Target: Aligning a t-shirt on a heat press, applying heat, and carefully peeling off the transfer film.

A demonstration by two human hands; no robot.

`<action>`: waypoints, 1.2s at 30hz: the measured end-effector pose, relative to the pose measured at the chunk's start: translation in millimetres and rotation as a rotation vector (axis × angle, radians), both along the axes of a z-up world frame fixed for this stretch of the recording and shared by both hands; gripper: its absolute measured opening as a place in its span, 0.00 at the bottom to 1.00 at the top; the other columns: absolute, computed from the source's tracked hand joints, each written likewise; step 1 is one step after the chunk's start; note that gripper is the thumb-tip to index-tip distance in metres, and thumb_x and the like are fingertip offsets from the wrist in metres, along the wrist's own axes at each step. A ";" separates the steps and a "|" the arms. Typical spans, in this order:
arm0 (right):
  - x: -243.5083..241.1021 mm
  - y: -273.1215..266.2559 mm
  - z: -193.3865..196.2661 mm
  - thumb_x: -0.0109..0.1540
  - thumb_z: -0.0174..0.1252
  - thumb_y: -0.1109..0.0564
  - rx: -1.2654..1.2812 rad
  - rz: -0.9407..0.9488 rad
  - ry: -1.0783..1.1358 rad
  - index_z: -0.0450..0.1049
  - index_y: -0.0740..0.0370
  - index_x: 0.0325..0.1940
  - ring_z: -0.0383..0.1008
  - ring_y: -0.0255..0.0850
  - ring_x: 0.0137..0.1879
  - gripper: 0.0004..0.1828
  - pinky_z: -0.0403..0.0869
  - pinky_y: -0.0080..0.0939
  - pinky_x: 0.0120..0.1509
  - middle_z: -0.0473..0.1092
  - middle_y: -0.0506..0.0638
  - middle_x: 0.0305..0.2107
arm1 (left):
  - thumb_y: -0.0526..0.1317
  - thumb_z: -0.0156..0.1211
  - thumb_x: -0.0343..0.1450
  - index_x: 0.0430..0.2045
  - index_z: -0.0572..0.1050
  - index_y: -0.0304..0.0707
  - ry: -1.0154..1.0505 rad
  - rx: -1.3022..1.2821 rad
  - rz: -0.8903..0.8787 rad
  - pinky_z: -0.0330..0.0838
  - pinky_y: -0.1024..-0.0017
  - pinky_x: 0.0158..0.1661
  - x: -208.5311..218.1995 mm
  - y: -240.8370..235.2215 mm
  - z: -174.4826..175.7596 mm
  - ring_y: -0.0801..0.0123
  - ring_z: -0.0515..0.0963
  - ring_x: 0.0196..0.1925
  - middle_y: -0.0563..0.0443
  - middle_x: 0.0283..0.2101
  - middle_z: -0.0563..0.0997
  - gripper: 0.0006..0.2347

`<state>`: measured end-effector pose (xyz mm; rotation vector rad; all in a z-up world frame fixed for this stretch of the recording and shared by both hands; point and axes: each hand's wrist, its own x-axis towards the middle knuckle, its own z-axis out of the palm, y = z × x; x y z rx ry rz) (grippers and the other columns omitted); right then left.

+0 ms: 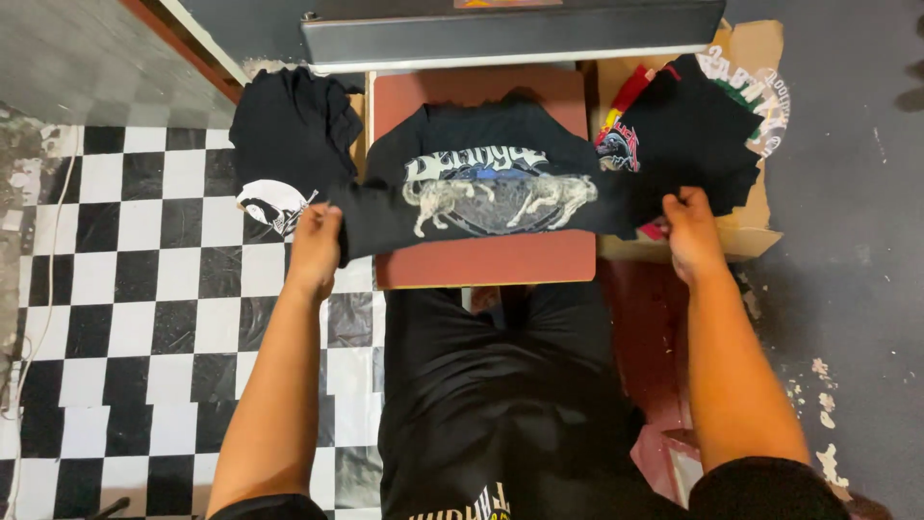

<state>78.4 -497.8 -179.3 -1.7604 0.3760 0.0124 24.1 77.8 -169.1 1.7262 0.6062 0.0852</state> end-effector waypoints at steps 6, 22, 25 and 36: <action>-19.8 18.8 56.9 0.76 0.50 0.50 0.305 -0.138 -0.087 0.64 0.51 0.59 0.76 0.34 0.45 0.10 0.80 0.37 0.54 0.66 0.46 0.38 | 0.41 0.55 0.79 0.41 0.69 0.41 -0.156 -0.259 0.038 0.76 0.75 0.32 -14.3 -18.3 94.7 0.73 0.77 0.31 0.51 0.30 0.76 0.05; 6.2 -0.3 6.8 0.71 0.59 0.47 0.250 0.039 0.175 0.69 0.55 0.55 0.73 0.39 0.33 0.13 0.76 0.41 0.38 0.66 0.47 0.29 | 0.45 0.58 0.78 0.48 0.73 0.34 -0.003 -0.303 0.027 0.80 0.56 0.44 3.8 -13.4 43.2 0.58 0.80 0.41 0.42 0.40 0.75 0.13; 28.6 20.0 72.1 0.73 0.52 0.36 -0.256 -0.027 0.045 0.67 0.42 0.60 0.67 0.51 0.56 0.16 0.65 0.55 0.56 0.67 0.51 0.51 | 0.41 0.54 0.79 0.47 0.72 0.40 -0.308 -0.381 0.024 0.83 0.69 0.40 32.8 -17.8 73.5 0.67 0.82 0.40 0.51 0.39 0.76 0.07; -32.7 22.2 -34.6 0.68 0.63 0.37 0.332 0.004 0.241 0.68 0.58 0.66 0.79 0.46 0.52 0.31 0.78 0.56 0.53 0.73 0.54 0.50 | 0.61 0.69 0.69 0.42 0.83 0.42 0.273 0.067 -0.289 0.75 0.59 0.46 -6.3 -14.0 -31.6 0.55 0.83 0.43 0.43 0.38 0.84 0.22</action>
